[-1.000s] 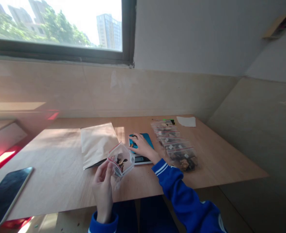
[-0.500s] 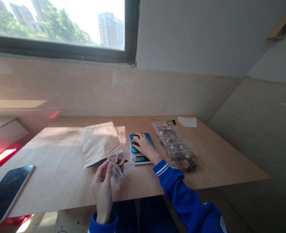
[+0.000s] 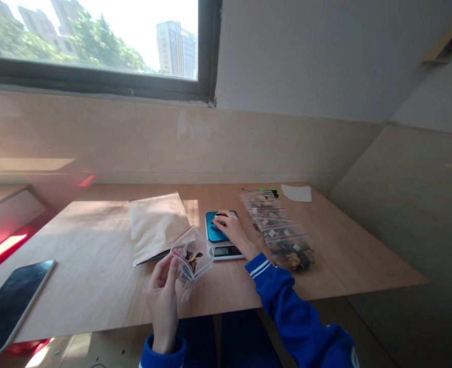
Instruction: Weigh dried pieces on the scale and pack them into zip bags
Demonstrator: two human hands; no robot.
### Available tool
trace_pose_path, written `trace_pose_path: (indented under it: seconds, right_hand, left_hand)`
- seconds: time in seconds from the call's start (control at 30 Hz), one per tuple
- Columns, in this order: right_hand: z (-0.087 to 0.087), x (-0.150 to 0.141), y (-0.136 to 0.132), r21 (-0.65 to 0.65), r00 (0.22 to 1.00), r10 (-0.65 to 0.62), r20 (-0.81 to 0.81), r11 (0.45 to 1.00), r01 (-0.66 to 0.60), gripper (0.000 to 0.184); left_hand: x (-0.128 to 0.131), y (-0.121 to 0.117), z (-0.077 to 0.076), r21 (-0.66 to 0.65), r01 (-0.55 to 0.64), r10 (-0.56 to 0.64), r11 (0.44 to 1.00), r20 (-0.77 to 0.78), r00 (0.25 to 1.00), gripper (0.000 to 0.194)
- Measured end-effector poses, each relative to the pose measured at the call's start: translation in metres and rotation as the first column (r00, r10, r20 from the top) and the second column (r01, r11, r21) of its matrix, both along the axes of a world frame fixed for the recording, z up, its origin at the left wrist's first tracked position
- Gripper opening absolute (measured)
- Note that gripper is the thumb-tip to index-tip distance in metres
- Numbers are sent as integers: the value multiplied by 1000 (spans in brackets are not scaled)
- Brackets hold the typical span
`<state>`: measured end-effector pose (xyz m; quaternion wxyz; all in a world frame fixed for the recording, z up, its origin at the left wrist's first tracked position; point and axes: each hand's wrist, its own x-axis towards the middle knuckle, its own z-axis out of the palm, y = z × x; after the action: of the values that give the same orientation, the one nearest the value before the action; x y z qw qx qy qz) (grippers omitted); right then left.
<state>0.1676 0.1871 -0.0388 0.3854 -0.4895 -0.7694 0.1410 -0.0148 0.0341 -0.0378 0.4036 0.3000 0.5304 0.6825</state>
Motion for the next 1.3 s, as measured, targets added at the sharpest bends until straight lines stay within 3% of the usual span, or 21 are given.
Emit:
trace_pose_path:
  seconds: [0.1, 0.2, 0.33, 0.43, 0.57, 0.67, 0.8, 0.87, 1.0, 1.13, 1.3]
  right_hand:
    - [4, 2, -2, -15, 997, -31, -65, 999, 30, 13]
    - [18, 0, -9, -82, 957, -33, -289, 997, 10, 18]
    - [52, -8, -34, -168, 834, 43, -550, 973, -161, 27]
    - [78, -17, -60, -170, 799, 246, -549, 903, -395, 26]
    - [98, -23, -83, -177, 786, 505, -357, 789, -588, 26]
    - [93, -17, -74, -139, 839, 452, -302, 850, -508, 24]
    - [57, 2, -29, -43, 974, 149, -168, 986, -159, 24]
    - [35, 10, -7, -53, 1000, -13, 2, 999, 13, 23]
    - [5, 15, 18, -83, 994, -62, 89, 994, 70, 26]
    - [-1, 15, 23, -86, 992, -78, 99, 993, 86, 25]
    - [19, 15, 4, -90, 993, -102, 56, 990, 107, 24]
  left_hand:
    - [0, 0, -1, -1, -2, 2, 1000, 2, 1000, 44]
    - [-1, 1, -3, 0, -3, 3, 1000, 0, 1000, 44]
    - [0, 4, -2, -7, -2, 2, 1000, 15, 1000, 44]
    - [3, 4, 2, -16, -8, 9, 1000, 50, 999, 44]
    - [7, 3, 6, -4, -29, 29, 1000, 105, 994, 40]
    - [6, 2, 4, 9, -27, 25, 1000, 143, 989, 40]
    - [2, 2, 1, 6, -23, 22, 1000, 159, 987, 41]
    - [1, 1, 1, 5, -20, 19, 1000, 163, 986, 41]
    - [1, 0, 4, 4, -18, 17, 1000, 173, 985, 44]
    - [1, 0, 4, -2, -26, 26, 1000, 169, 985, 47]
    - [0, 0, 3, -5, -21, 22, 1000, 190, 982, 46]
